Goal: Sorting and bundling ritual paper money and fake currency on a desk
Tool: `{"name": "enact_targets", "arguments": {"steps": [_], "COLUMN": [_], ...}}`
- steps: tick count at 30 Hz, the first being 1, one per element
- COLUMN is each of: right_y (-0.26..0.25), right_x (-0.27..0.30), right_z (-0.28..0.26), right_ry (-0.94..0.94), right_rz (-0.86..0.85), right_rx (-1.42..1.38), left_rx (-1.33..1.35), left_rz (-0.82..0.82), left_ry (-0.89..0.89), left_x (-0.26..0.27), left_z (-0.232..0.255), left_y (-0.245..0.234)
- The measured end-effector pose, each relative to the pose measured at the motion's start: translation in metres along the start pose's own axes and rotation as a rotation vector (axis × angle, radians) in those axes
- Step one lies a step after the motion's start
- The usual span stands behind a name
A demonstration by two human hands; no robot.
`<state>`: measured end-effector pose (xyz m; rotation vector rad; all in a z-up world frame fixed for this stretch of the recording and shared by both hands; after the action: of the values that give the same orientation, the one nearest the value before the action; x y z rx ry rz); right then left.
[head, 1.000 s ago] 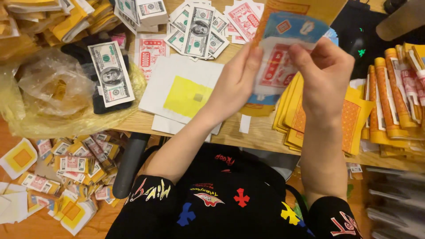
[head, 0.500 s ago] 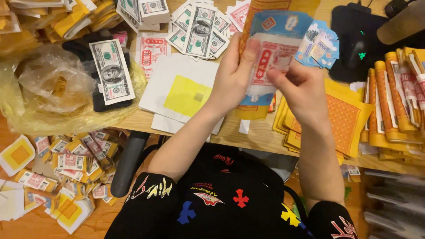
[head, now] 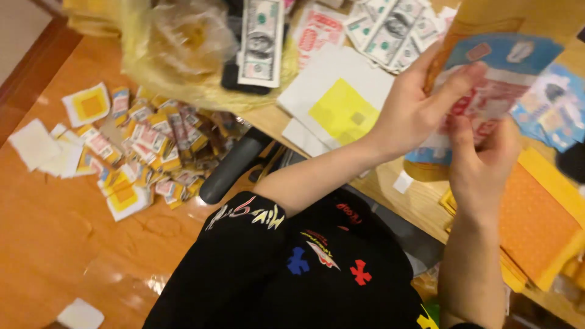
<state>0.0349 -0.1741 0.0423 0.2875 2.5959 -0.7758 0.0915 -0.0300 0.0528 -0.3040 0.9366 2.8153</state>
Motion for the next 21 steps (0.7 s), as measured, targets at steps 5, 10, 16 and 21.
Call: {"name": "enact_targets", "arguments": {"steps": [5,10,16,21], "right_y": [0.020,0.069,0.127,0.096], "right_x": [0.009,0.027,0.071,0.077], "right_z": [-0.012,-0.072,-0.106,-0.080], "right_ry": [-0.090,-0.262,0.123,0.231], "right_rz": [-0.128,-0.295,-0.937,-0.770], "right_rx": [-0.168,-0.337,-0.363,-0.237], "left_rx": [0.100,-0.020,-0.199,-0.491], "left_rz": [0.026,-0.054,0.354,0.827], "left_ry": [-0.089,0.016,0.320,0.188], "left_x": [0.010,0.039,0.100,0.181], "left_z": [-0.007,0.037,0.175,0.238], "left_y": [-0.035,-0.078,-0.272,-0.432]}}
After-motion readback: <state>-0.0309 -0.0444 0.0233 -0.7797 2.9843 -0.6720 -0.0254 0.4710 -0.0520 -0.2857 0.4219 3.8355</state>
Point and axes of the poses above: each hand's wrist, its own x-axis away from the middle knuckle, its own y-axis out of the palm, z = x × y, the point moved 7 cm from there along -x, towards the middle knuckle, and after that the axes turned 6 degrees about -x, right-handed, at the moved point
